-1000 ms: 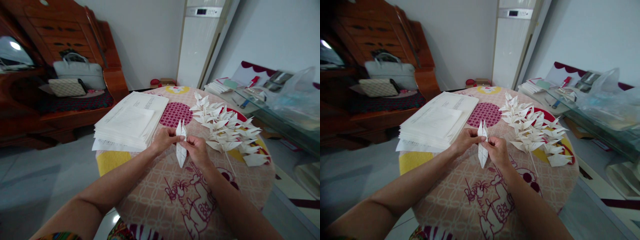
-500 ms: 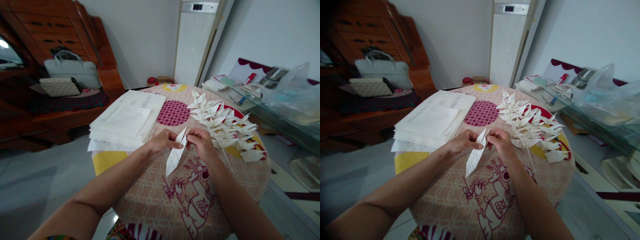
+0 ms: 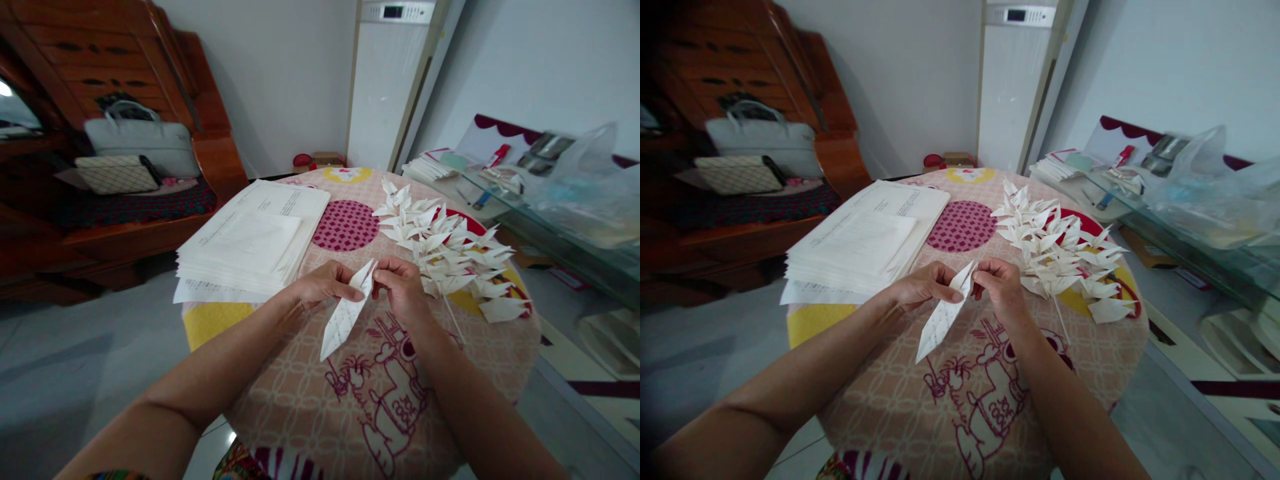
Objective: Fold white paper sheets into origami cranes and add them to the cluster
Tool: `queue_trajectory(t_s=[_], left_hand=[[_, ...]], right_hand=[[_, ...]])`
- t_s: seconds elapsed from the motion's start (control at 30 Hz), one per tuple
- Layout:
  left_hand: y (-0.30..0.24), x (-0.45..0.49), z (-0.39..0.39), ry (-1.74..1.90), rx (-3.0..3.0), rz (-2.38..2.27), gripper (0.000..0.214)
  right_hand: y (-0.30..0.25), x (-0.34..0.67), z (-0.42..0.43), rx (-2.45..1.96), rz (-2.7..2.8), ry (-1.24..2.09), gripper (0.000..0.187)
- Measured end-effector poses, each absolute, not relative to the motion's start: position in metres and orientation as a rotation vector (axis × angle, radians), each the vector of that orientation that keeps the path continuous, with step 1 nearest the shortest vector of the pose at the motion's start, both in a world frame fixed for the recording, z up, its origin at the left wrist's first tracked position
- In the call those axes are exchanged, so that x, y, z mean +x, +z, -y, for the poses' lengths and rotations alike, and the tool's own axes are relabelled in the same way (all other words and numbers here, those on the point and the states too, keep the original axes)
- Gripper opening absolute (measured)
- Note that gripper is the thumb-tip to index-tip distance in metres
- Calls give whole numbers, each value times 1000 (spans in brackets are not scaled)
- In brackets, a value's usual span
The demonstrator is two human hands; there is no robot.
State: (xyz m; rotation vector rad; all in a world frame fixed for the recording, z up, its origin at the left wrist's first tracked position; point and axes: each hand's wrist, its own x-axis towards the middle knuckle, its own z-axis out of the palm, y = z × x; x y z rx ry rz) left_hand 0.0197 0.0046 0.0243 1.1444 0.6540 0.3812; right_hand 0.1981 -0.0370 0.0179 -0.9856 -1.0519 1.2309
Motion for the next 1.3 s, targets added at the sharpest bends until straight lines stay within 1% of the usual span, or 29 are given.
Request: queue_trajectory(t_s=[0.1, 0.2, 0.27, 0.53, 0.87, 1.17, 1.3], left_hand=[[26, 19, -4, 410, 1168, -695, 25], [26, 19, -4, 435, 1186, -738, 24], [27, 19, -4, 456, 1203, -756, 23], [30, 21, -3, 465, 1254, -757, 16], [26, 21, -3, 442, 1210, -746, 24], [23, 22, -3, 423, 1232, -719, 24], [22, 22, -4, 418, 1182, -672, 24]], right_hand=[[18, 198, 36, -983, 984, 1271, 10], [19, 200, 37, -985, 1052, 1339, 28], [20, 200, 38, -1018, 1136, 1342, 34], [18, 197, 39, -1096, 1202, 1250, 30], [18, 199, 39, -1100, 1218, 1232, 28], [18, 196, 40, -1158, 1175, 1191, 24], [16, 193, 41, -1160, 1150, 1134, 26]])
